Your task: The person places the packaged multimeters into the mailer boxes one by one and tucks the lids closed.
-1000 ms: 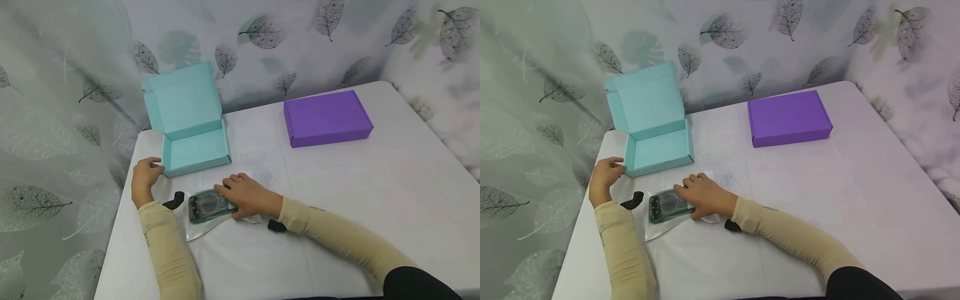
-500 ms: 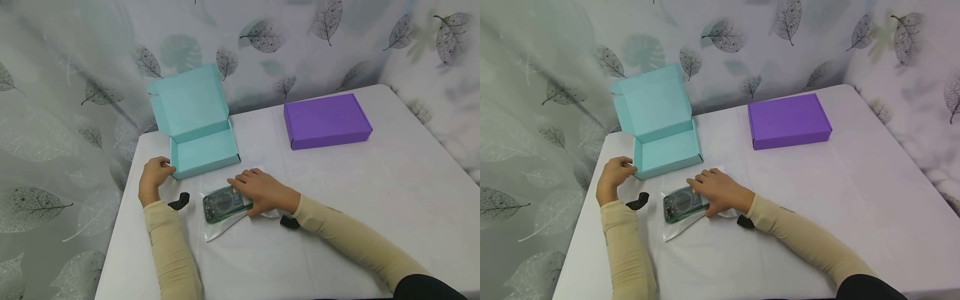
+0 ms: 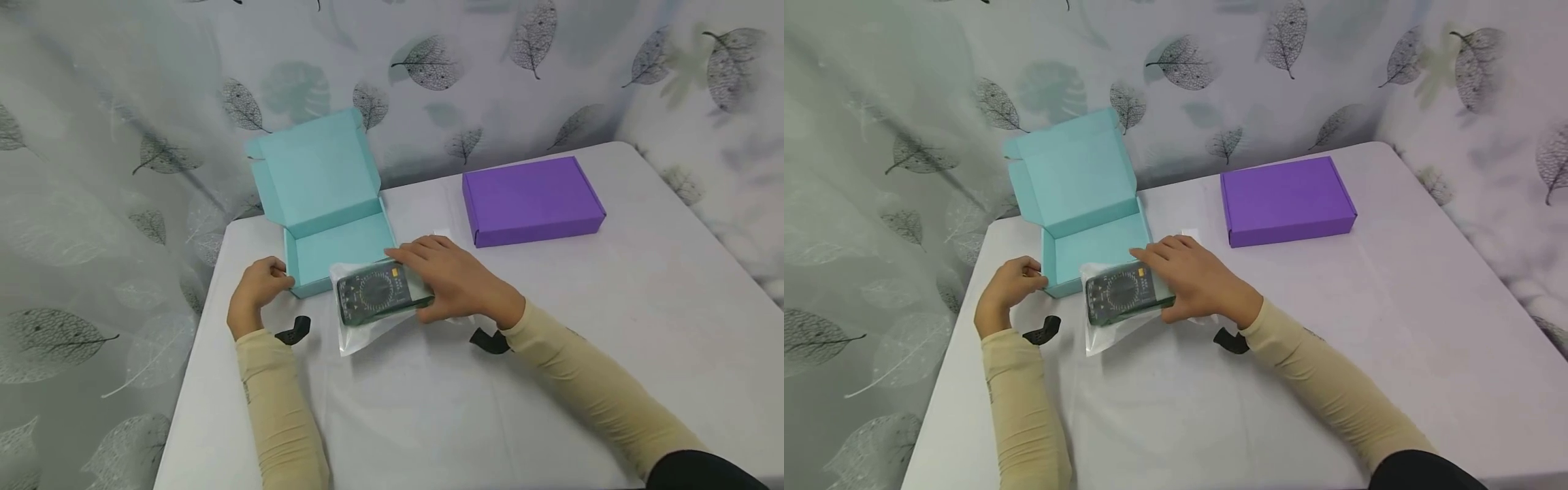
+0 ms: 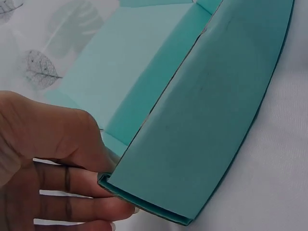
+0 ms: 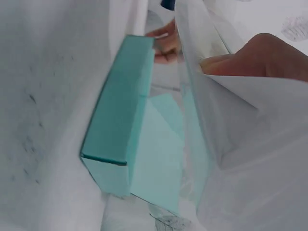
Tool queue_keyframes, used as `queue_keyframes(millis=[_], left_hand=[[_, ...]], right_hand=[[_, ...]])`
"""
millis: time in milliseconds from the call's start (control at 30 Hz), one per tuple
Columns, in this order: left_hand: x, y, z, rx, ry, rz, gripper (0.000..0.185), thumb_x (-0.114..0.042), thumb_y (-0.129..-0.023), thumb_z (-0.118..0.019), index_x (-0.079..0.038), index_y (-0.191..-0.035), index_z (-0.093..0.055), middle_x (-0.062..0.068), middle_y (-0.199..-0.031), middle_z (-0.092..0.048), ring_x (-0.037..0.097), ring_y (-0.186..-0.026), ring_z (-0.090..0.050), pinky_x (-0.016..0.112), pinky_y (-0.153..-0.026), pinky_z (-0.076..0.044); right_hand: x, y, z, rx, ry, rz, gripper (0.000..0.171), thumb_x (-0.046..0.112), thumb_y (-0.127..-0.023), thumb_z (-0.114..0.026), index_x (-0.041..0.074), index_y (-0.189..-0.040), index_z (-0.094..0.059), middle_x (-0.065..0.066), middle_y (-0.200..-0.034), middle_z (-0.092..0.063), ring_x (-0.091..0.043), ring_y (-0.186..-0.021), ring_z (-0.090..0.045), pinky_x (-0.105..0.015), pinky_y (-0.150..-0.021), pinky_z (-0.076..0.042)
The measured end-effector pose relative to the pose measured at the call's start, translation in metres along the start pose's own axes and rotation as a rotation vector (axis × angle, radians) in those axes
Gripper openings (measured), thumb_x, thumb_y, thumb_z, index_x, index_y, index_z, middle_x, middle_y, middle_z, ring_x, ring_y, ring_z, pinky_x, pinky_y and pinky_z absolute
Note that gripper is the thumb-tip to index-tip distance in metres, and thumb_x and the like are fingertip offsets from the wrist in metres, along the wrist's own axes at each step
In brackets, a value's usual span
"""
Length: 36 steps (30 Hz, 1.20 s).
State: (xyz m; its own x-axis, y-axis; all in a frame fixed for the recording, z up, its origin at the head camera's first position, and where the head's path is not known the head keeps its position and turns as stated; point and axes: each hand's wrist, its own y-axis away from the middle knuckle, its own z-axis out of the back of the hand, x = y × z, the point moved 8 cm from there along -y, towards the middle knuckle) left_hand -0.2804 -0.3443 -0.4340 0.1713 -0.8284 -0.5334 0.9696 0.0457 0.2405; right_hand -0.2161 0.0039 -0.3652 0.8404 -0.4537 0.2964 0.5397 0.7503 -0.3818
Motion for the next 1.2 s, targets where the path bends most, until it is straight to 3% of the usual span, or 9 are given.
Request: queue_keyframes(millis=[167,500,733,1000,1200], left_hand=[[-0.010,0.002,-0.005,0.052,-0.005,-0.038,0.040,-0.015,-0.090,-0.067,0.008,-0.122,-0.058,0.018,-0.104,-0.063,0.033,-0.095,-0.058,0.047,-0.083,-0.048],[-0.041,-0.001,-0.022,0.141,-0.017,-0.141,0.026,-0.009,-0.083,-0.068,0.002,-0.106,-0.061,0.012,-0.090,-0.063,0.028,-0.084,-0.055,0.041,-0.073,-0.046],[-0.057,0.001,-0.035,0.237,-0.035,-0.150,0.033,-0.010,-0.083,-0.073,0.004,-0.111,-0.061,0.013,-0.098,-0.065,0.029,-0.091,-0.058,0.044,-0.080,-0.049],[-0.075,0.004,-0.047,0.308,-0.066,-0.158,0.032,-0.010,-0.081,-0.078,0.001,-0.105,-0.060,0.009,-0.091,-0.065,0.026,-0.084,-0.056,0.041,-0.073,-0.046],[-0.091,0.004,-0.059,0.353,-0.091,-0.169,0.034,-0.011,-0.081,-0.084,0.000,-0.104,-0.061,0.010,-0.092,-0.068,0.025,-0.084,-0.064,0.040,-0.074,-0.050]], right_hand=[[-0.010,-0.001,0.017,-0.063,-0.014,-0.032,0.095,0.028,-0.067,-0.081,0.008,-0.152,-0.047,-0.005,-0.138,-0.059,-0.029,-0.126,-0.052,-0.050,-0.109,-0.036],[-0.032,0.001,0.032,-0.118,-0.053,-0.122,0.098,0.029,-0.067,-0.086,0.009,-0.154,-0.045,-0.008,-0.135,-0.060,-0.031,-0.125,-0.052,-0.054,-0.110,-0.034],[-0.041,0.004,0.037,-0.133,-0.024,-0.146,0.097,0.030,-0.068,-0.085,0.007,-0.154,-0.046,-0.010,-0.139,-0.060,-0.033,-0.128,-0.051,-0.055,-0.113,-0.031],[-0.047,0.004,0.038,-0.107,-0.021,-0.199,0.097,0.030,-0.069,-0.085,0.009,-0.155,-0.045,-0.012,-0.145,-0.056,-0.034,-0.131,-0.049,-0.057,-0.114,-0.029],[-0.051,0.006,0.039,-0.108,-0.020,-0.222,0.097,0.029,-0.070,-0.087,0.010,-0.156,-0.045,-0.013,-0.142,-0.057,-0.033,-0.129,-0.049,-0.059,-0.113,-0.030]])
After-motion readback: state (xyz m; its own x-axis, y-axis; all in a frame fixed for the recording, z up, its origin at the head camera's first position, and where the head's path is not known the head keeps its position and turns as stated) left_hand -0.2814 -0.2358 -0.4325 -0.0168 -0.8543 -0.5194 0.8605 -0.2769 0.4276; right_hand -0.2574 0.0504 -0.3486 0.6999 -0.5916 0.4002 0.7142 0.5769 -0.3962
